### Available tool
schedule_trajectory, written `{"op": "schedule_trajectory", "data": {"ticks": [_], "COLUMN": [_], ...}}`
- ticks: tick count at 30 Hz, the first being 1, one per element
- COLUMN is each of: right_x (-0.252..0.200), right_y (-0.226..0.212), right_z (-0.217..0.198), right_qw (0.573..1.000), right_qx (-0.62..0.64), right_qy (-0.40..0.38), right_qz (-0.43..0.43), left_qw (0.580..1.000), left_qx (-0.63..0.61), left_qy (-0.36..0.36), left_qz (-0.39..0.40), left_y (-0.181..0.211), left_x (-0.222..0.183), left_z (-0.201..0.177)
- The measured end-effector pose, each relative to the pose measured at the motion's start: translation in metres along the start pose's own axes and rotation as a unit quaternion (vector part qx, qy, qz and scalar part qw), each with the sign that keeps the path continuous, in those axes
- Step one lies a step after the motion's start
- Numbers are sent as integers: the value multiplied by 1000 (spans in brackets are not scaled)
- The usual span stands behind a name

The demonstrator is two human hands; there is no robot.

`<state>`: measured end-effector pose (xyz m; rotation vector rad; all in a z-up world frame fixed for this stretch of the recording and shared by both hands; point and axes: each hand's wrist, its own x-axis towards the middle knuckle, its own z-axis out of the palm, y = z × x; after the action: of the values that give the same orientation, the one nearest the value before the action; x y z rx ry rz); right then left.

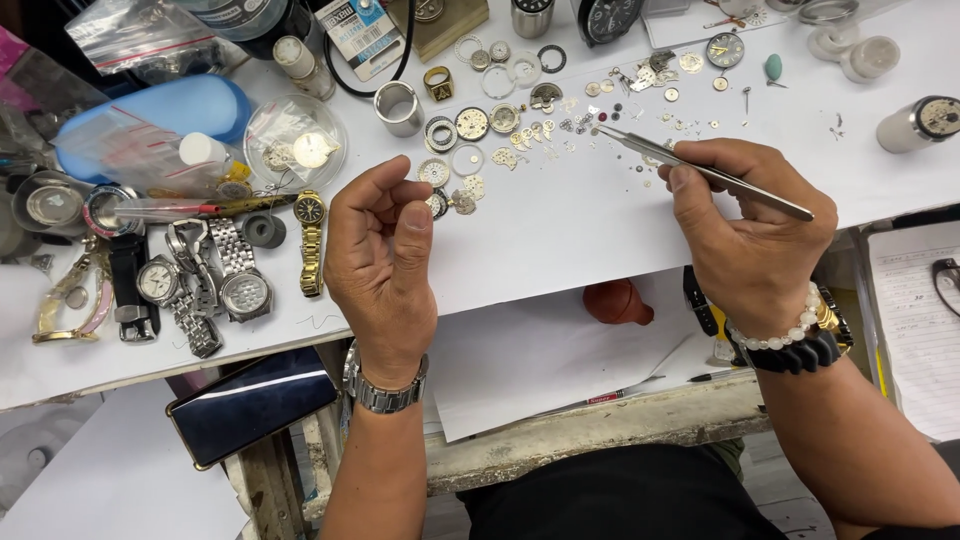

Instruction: Using tweezers to sort and assemble intricate watch components at a repair bench.

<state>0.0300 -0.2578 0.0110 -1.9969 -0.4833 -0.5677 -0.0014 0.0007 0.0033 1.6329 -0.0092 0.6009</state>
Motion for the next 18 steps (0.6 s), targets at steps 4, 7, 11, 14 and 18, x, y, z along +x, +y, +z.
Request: {"op": "schedule_trajectory", "data": {"ticks": [4, 7, 11, 14, 18], "right_x": [-3, -10, -22, -32, -37], "right_y": [8, 17, 20, 30, 30], "right_z": [-14, -31, -48, -54, -54], "right_qw": [999, 999, 998, 995, 993], "right_qx": [-2, 13, -43, -86, -103], "right_qy": [15, 42, 42, 32, 49], "right_qz": [-34, -32, -25, -48, -17], "left_qw": [1000, 1000, 1000, 1000, 1000], "left_qx": [1, 0, 2, -1, 7], "left_qy": [-4, -4, 2, 4, 2], "left_qz": [7, 19, 18, 10, 8], "left_y": [0, -2, -5, -4, -6], "left_x": [0, 0, 0, 0, -1], "left_z": [0, 1, 2, 3, 2]}}
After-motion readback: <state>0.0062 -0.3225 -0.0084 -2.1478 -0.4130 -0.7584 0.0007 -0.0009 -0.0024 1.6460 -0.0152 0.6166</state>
